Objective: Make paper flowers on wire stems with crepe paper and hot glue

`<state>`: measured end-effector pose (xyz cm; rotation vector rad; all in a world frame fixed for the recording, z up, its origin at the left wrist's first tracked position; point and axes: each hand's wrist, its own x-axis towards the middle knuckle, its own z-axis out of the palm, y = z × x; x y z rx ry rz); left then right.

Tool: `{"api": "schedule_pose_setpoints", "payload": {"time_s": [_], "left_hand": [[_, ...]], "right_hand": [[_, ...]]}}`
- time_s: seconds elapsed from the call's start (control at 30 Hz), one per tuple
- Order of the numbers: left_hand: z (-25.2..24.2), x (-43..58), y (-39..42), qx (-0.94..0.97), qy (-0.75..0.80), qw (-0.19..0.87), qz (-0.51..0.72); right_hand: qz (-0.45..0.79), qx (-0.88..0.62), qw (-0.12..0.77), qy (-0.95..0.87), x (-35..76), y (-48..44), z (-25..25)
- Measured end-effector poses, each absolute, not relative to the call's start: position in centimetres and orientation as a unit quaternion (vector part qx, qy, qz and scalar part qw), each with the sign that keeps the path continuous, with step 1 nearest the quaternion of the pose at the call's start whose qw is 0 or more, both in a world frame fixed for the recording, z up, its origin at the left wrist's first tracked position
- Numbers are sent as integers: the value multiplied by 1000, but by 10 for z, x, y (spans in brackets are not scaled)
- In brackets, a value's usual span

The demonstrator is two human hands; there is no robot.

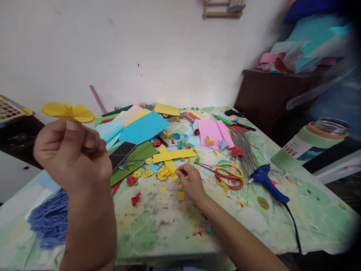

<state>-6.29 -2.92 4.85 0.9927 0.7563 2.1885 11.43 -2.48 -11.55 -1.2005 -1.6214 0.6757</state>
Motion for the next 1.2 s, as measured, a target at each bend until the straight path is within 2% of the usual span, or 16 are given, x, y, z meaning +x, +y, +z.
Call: {"api": "schedule_pose_setpoints", "payload": {"time_s": [0.13, 0.23, 0.53, 0.8, 1.2], "left_hand": [[50, -84, -25, 388, 227, 444, 775], [45, -97, -16, 361, 221, 519, 743], [45, -115, -6, 408, 241, 491, 731], [42, -109, 1, 390, 242, 503, 732], [39, -102, 7, 392, 267, 478, 739]], "right_hand": [[197, -519, 344, -758, 101, -4, -114], [169, -546, 290, -768, 88, 12, -116], [197, -570, 295, -741, 82, 27, -138], [220, -568, 326, -723, 92, 16, -130], [133, -579, 274, -756, 114, 10, -129]]}}
